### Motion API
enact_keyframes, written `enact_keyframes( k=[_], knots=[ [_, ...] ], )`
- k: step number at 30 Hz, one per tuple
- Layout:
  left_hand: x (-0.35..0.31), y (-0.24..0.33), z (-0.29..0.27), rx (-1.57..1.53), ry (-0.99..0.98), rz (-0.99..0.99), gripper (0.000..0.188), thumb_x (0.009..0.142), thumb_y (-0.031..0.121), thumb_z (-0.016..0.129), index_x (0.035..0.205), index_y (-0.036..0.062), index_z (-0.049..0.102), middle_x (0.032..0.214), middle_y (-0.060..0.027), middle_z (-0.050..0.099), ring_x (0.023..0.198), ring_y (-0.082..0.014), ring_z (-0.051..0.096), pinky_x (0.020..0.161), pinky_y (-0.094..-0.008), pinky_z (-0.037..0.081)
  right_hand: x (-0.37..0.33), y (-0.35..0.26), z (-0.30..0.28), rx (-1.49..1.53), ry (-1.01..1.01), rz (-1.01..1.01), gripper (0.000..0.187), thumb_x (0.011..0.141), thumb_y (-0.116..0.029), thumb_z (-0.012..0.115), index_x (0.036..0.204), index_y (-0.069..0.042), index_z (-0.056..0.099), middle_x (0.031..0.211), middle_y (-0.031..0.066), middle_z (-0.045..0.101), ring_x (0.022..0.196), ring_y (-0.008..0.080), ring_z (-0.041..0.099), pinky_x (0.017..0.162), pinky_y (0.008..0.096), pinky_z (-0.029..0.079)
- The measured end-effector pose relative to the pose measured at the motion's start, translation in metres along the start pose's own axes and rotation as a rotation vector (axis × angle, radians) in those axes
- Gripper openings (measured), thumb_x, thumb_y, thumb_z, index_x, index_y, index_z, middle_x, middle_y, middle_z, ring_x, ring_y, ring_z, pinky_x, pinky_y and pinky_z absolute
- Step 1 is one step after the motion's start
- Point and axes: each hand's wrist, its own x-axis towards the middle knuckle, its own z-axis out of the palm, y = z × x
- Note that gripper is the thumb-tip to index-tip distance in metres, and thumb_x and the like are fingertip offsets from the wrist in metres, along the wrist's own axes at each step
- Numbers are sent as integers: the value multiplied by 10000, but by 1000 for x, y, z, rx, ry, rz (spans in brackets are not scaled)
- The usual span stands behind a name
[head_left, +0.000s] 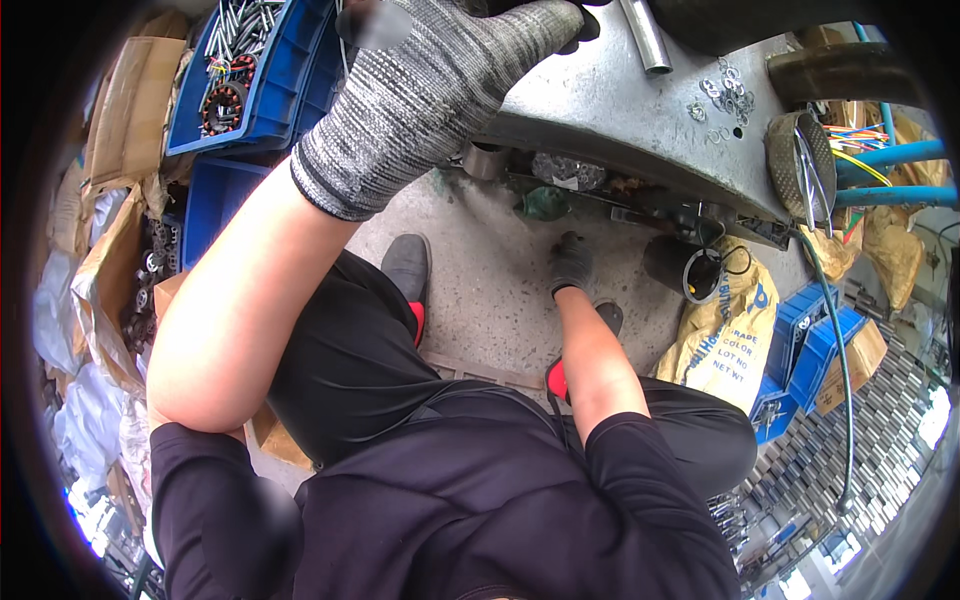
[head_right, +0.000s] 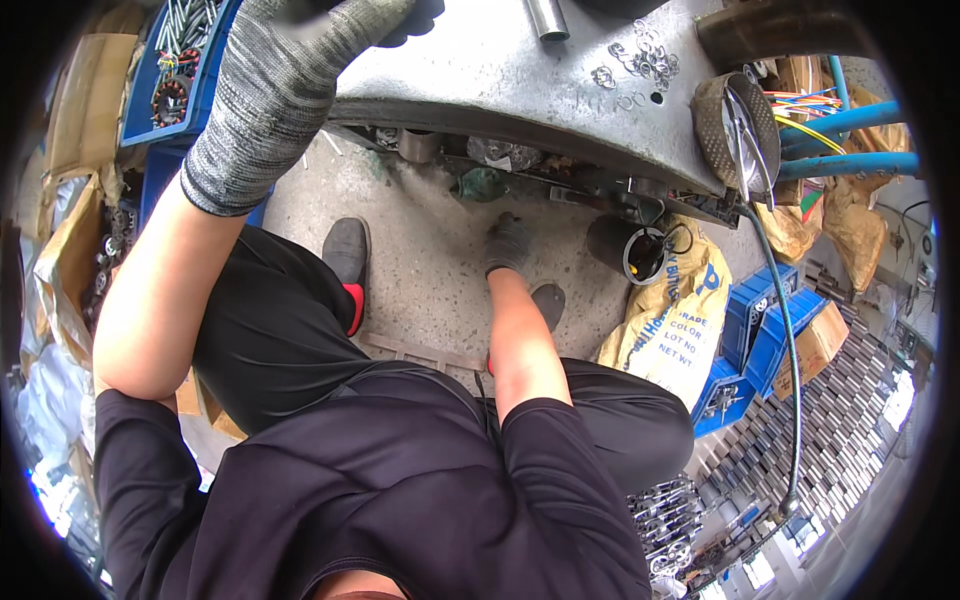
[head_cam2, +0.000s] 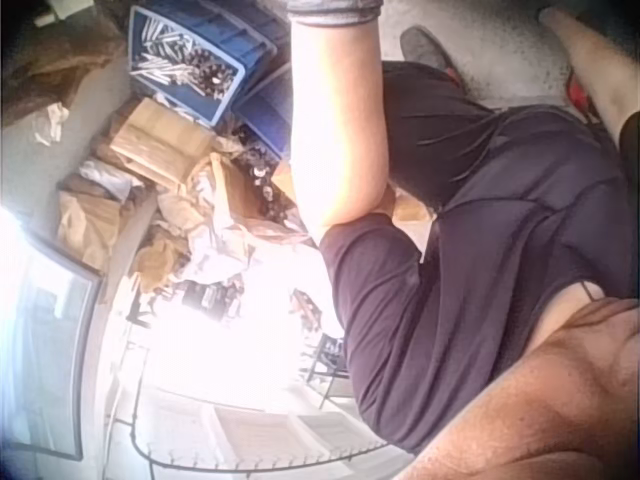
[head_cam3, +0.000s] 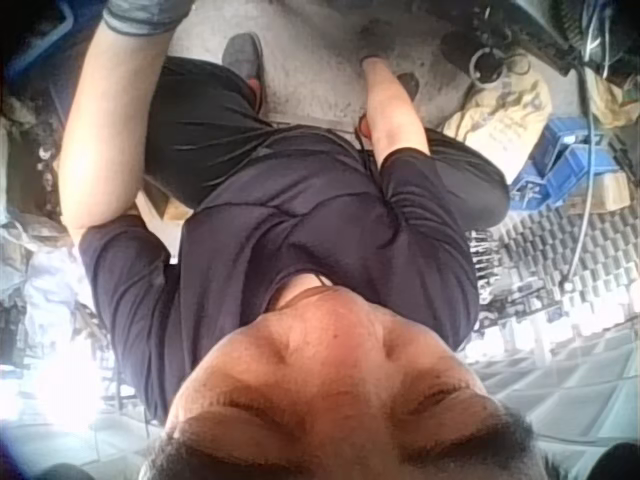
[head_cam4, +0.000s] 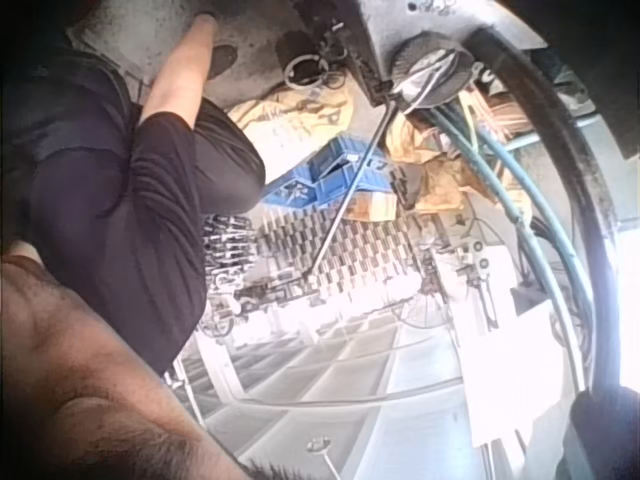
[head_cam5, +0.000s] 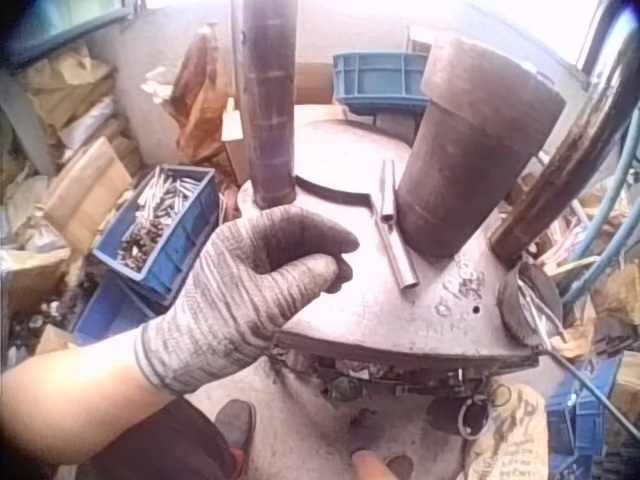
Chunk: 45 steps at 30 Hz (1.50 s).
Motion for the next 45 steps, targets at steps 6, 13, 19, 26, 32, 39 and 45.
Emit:
enact_keyframes(
  k=[6,13,19,26,32,39,45],
  knots=[
    [-3,5,-2,61,7,-8,236,989,98,666,1190,-19,707,1015,-74,726,1001,-141,673,919,-295,534,-19,-3,-4,-727,104,-572,203,888,-133,630,1077,-64,656,1129,248,712,1025,429,687,826,478,544],
    [-2,5,0,114,3,17,255,988,104,662,1207,-19,705,1017,-85,731,1000,-149,675,913,-306,534,-9,-4,-9,-647,11,-491,167,883,-121,639,1038,-59,648,1135,239,707,1085,457,670,864,497,545],
    [4,-15,-6,69,-10,9,272,984,103,665,1217,-34,694,1022,-95,732,1007,-159,678,916,-321,536,-16,2,-6,-709,97,-603,205,873,-122,633,1064,-49,644,1113,233,706,1090,457,659,890,508,539],
    [-4,-2,-3,38,-34,-18,277,1010,118,651,1241,-30,684,1058,-108,727,1037,-161,677,950,-334,541,-13,-1,-3,-921,-99,-813,291,833,-86,635,1121,-69,667,1160,240,676,1122,445,648,935,493,540],
    [7,-26,0,180,27,159,269,989,233,681,1218,107,744,1008,-90,752,933,-178,697,879,-340,548,0,-31,-66,-872,-367,-1027,377,789,-10,634,1156,-81,683,1197,237,659,1149,443,632,973,480,519],
    [5,-14,-7,135,42,46,236,995,112,676,1201,2,713,1056,-97,763,1025,-153,715,953,-313,560,-161,-185,-178,-1182,-580,-1210,330,767,-30,665,1095,-59,687,1117,201,658,1069,424,633,915,497,523],
    [8,-10,2,45,0,-63,275,1000,108,675,1241,-24,683,1102,-110,751,1062,-162,695,986,-314,538,-235,-272,-244,-364,-45,-1468,211,831,-33,718,1035,-52,668,982,173,677,941,388,679,836,467,556]
  ],
)
